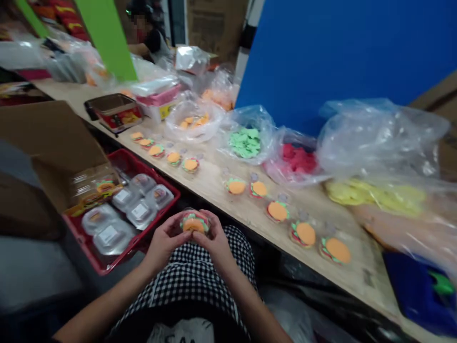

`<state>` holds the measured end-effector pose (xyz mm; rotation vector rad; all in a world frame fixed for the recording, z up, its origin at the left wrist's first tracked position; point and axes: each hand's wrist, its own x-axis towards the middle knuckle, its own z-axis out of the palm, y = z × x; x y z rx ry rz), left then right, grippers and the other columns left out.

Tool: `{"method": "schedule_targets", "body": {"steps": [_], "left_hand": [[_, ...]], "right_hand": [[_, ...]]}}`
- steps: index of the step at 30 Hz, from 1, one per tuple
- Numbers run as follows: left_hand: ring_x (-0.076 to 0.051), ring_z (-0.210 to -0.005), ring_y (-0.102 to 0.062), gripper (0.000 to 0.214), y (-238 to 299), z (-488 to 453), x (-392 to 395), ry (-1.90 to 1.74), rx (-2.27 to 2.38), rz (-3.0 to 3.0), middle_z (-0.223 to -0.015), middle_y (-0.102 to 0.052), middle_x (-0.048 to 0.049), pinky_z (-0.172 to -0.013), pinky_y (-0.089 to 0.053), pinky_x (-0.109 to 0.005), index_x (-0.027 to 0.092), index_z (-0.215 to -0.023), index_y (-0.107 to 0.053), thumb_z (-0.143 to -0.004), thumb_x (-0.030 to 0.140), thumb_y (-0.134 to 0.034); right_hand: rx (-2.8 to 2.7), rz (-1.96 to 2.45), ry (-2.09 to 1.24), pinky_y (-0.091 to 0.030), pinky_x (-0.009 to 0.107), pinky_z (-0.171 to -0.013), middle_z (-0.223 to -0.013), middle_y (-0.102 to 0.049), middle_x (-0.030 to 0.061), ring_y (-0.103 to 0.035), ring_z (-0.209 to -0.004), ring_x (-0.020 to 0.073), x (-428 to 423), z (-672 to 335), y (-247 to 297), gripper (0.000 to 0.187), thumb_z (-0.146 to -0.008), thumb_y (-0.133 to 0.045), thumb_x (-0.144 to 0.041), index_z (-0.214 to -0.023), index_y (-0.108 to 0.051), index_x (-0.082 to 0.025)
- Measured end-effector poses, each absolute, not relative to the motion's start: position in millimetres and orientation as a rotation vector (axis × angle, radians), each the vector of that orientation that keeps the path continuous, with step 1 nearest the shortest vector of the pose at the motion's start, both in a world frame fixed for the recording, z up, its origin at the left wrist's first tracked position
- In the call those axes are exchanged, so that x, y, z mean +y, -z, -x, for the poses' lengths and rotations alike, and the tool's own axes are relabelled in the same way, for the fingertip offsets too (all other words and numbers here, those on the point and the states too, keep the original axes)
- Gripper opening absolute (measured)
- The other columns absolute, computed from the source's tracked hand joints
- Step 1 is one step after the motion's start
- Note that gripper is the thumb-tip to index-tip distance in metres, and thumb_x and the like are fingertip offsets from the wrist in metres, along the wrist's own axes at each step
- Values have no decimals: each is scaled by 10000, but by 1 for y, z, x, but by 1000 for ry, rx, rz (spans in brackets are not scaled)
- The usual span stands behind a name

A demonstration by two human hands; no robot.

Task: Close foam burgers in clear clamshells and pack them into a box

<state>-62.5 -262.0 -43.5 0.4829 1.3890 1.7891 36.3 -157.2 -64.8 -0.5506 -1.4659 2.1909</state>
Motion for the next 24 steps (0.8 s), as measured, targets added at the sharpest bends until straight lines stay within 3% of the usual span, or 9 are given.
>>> {"method": "schedule_targets", "body": {"steps": [3, 8, 10, 15, 20, 24], "left_hand": [[-228, -1033, -526, 469, 40, 68, -243, -1406, 1560, -837, -1131, -579, -77, -927, -386, -370, 179, -1078, -565, -630, 248, -685], [-198, -954, -557, 458, 58, 58, -222, -917, 1639, -1165, -1037, -617, -55, -869, -410, -324, 188, -1049, -577, -614, 281, -688], [-196, -905, -568, 489, 70, 50, -218, -809, 1648, -1167, -998, -618, -54, -821, -430, -316, 181, -1025, -562, -577, 309, -711], [-202, -890, -569, 549, 92, 37, -212, -817, 1496, -983, -973, -606, -53, -775, -438, -316, 179, -935, -474, -493, 325, -765], [-196, -974, -555, 259, 96, 35, -207, -952, 1142, -742, -1045, -597, -84, -838, -407, -343, 158, -827, -458, -688, 279, -640], [-197, -940, -563, 205, 97, 29, -209, -986, 1189, -620, -1004, -617, -88, -829, -405, -338, 136, -748, -495, -678, 260, -643]], "right_hand": [[-1646, 565, -2034, -409, 311, -812, -1099, -473, 45, -469, -984, 186, -122, -70, 71, 541, -681, -642, -376, -1151, -402, -258], [-2201, 636, -1861, -375, 252, -638, -781, -491, -2, -458, -715, 129, -94, -106, 74, 159, -782, -536, -328, -885, -509, -209], [-2318, 638, -1862, -355, 243, -606, -738, -489, -9, -446, -679, 122, -91, -115, 78, 130, -800, -512, -322, -801, -493, -194], [-2420, 661, -1806, -335, 236, -608, -723, -458, -11, -423, -679, 119, -93, -143, 90, 177, -848, -434, -336, -751, -441, -188], [-2413, 700, -1775, -345, 242, -634, -751, -451, 1, -423, -702, 125, -103, -164, 93, 209, -878, -361, -353, -767, -433, -191], [-2371, 758, -1718, -345, 255, -642, -743, -452, 5, -431, -702, 134, -116, -168, 102, 235, -881, -341, -369, -756, -440, -197]]}}
